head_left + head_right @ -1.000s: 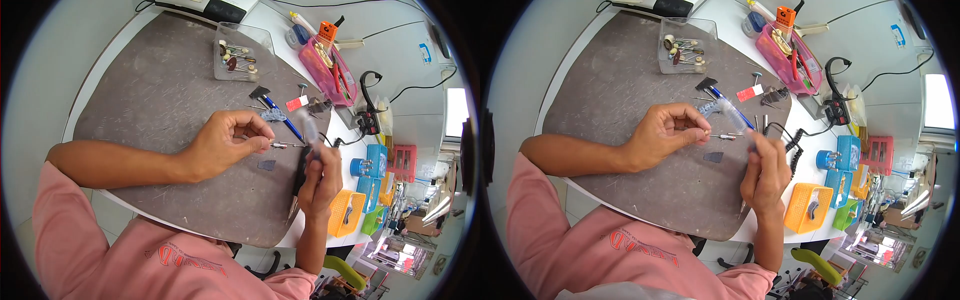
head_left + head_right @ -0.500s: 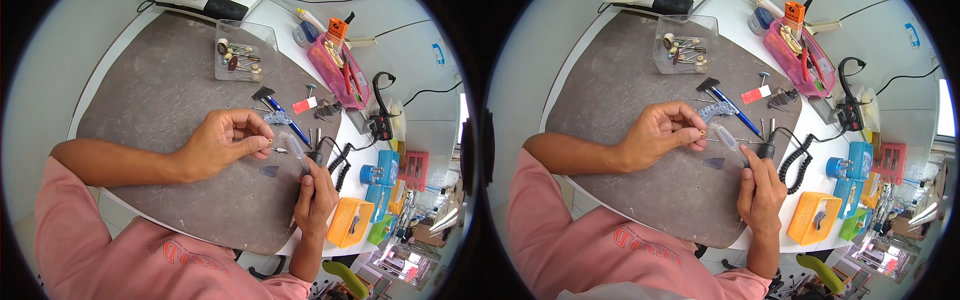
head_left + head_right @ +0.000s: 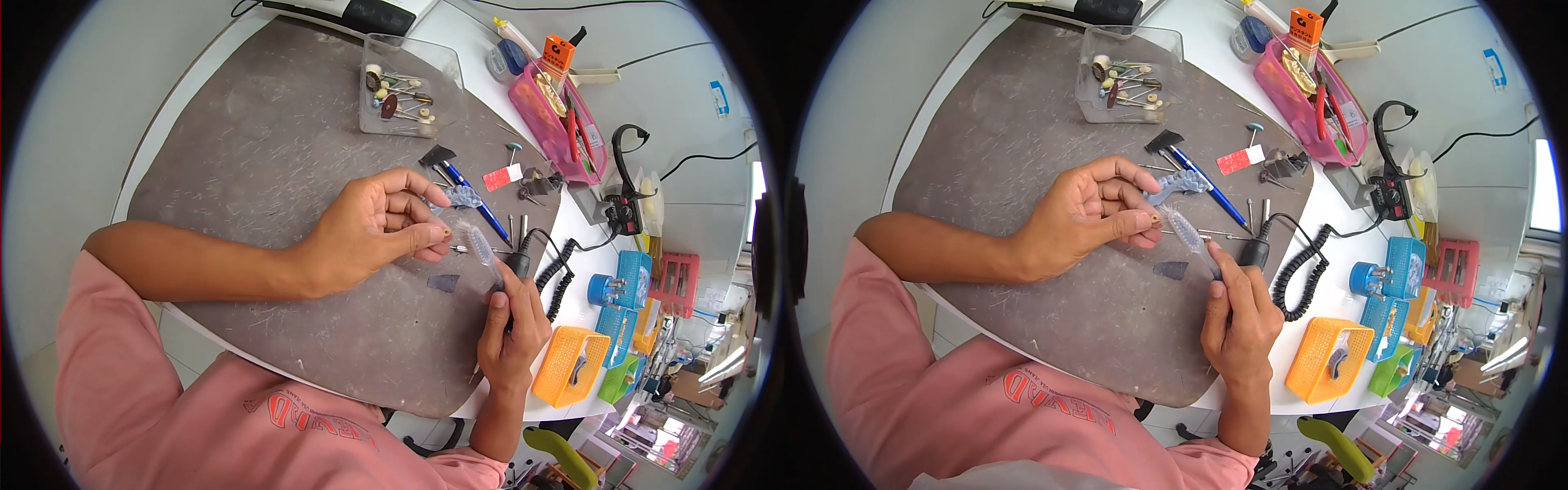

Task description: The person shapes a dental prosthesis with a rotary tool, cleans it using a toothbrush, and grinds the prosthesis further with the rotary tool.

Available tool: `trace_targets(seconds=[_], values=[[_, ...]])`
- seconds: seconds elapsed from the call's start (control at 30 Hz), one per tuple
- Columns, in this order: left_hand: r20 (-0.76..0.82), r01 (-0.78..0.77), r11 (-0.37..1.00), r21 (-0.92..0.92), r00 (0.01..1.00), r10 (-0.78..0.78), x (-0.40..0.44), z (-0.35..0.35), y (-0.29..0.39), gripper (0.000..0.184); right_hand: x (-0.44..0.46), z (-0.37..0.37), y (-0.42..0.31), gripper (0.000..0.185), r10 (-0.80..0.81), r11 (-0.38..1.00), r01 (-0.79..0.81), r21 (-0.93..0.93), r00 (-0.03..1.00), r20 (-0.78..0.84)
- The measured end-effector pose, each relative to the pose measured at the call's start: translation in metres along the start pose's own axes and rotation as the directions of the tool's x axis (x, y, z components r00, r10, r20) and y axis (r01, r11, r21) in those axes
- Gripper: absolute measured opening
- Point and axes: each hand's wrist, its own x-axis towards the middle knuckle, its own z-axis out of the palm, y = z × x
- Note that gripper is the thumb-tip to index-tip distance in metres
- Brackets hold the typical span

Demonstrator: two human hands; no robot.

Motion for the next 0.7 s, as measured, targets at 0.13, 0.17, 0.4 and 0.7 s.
trace_targets(seconds=[0.13,0.17,0.4,0.7], values=[[0.009,-0.013,1.0,0.011,1.0,0.013,0.0,-0.002,-0.002,0.029,-0.002,-0.002,-0.004,0.034,-0.008,0.999,0.008,-0.038,1.0,0.009],[0.009,-0.013,1.0,0.01,1.0,0.013,0.0,-0.002,-0.003,0.029,-0.002,-0.002,-0.005,0.037,-0.003,0.997,0.006,-0.075,0.999,0.036],[0.015,-0.018,1.0,0.019,1.0,0.018,0.001,-0.003,-0.002,0.031,0.0,-0.001,-0.002,0.042,-0.12,0.982,0.123,-0.143,0.992,0.033],[-0.004,0.015,1.0,-0.011,1.0,-0.015,0.001,-0.002,-0.002,0.033,0.002,-0.007,-0.015,0.035,0.018,0.99,-0.009,-0.142,0.998,0.065]])
